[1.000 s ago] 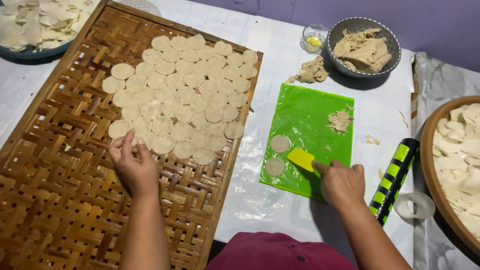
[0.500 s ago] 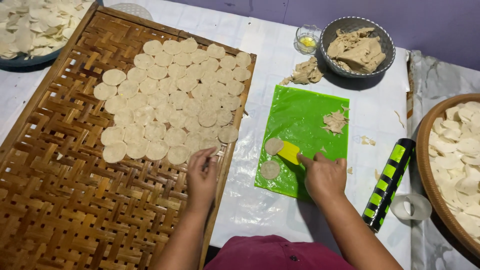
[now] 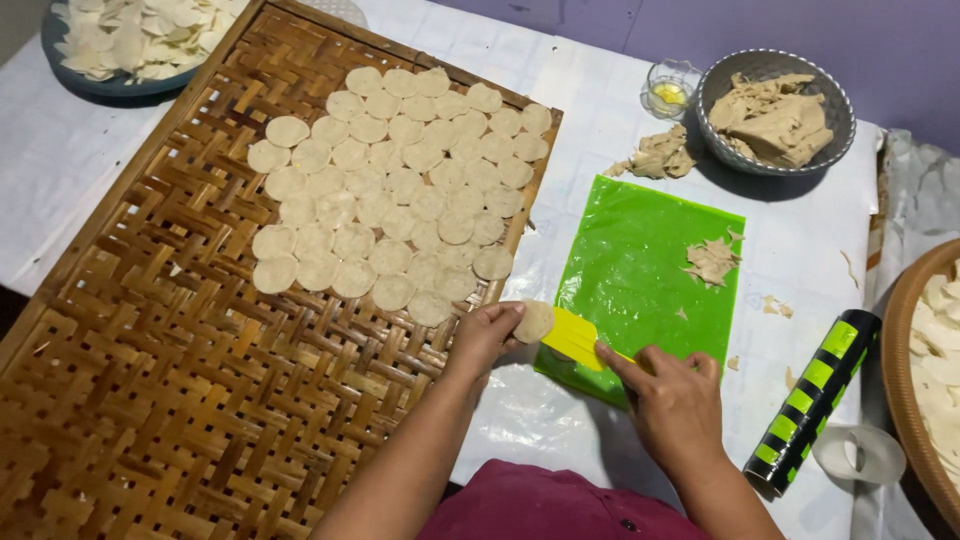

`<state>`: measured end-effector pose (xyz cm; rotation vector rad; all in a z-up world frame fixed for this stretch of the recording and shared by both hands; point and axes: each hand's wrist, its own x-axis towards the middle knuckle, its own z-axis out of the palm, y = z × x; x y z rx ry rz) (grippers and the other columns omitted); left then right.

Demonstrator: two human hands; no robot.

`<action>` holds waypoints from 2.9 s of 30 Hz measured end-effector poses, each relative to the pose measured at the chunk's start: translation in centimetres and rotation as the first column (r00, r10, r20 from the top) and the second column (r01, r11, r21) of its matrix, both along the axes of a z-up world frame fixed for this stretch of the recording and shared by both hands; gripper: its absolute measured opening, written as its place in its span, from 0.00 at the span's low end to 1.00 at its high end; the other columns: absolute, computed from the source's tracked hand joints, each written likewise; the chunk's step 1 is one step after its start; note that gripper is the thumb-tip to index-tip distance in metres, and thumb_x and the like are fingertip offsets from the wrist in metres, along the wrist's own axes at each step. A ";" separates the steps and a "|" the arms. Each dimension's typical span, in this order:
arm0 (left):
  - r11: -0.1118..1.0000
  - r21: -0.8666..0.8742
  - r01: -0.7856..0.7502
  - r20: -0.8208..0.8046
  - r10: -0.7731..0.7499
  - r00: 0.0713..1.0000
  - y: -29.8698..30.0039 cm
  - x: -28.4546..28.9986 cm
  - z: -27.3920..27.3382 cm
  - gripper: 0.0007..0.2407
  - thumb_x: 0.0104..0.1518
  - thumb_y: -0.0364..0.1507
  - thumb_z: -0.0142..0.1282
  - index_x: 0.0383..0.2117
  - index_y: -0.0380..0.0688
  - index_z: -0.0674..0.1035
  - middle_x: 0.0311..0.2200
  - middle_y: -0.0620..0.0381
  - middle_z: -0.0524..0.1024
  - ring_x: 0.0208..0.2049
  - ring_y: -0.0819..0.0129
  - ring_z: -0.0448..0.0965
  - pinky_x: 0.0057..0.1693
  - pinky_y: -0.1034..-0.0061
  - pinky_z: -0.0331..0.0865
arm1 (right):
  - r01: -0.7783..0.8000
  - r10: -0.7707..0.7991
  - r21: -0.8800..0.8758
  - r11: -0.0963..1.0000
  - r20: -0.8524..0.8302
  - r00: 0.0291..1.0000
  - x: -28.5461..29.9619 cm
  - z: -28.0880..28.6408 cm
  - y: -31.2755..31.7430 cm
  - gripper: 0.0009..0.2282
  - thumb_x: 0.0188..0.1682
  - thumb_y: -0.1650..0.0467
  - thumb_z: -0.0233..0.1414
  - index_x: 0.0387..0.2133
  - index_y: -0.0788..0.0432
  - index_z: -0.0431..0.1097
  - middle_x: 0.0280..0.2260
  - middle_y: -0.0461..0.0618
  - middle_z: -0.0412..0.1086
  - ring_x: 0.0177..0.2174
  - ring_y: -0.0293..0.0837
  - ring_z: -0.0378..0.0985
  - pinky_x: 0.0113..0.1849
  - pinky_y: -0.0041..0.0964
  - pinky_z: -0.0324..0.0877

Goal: Arranging small circles of dough on a drying rack and rolling out fresh dough.

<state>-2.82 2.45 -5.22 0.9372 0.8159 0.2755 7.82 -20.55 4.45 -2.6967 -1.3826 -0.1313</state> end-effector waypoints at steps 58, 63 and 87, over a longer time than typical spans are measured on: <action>0.276 0.959 0.068 -0.173 0.378 0.910 11.9 -6.0 12.5 0.16 0.64 0.20 0.52 0.59 0.32 0.71 0.63 0.39 0.54 0.52 0.56 0.67 0.49 0.74 0.75 | 0.206 -0.257 -0.422 0.883 -0.065 0.964 0.2 -1.0 -3.9 0.19 0.46 0.62 0.53 0.52 0.30 0.72 0.25 0.41 0.75 0.22 0.43 0.71 0.40 0.41 0.64; 0.409 0.902 0.141 -0.219 0.152 0.964 5.2 -4.4 10.5 0.15 0.61 0.25 0.51 0.55 0.41 0.75 0.65 0.43 0.57 0.55 0.55 0.68 0.54 0.71 0.77 | 0.157 -0.180 -0.377 0.913 -0.027 0.983 -1.1 -0.5 -2.9 0.19 0.46 0.69 0.49 0.50 0.37 0.74 0.24 0.43 0.72 0.23 0.45 0.73 0.38 0.42 0.59; 0.982 -0.073 0.172 -0.272 -0.186 0.944 -1.2 -1.0 4.0 0.20 0.68 0.38 0.40 0.54 0.33 0.77 0.48 0.41 0.81 0.46 0.58 0.83 0.55 0.73 0.79 | -0.024 0.028 0.111 0.994 -0.032 0.999 -1.1 0.1 -2.7 0.22 0.40 0.69 0.59 0.50 0.32 0.75 0.24 0.36 0.69 0.23 0.40 0.66 0.43 0.44 0.58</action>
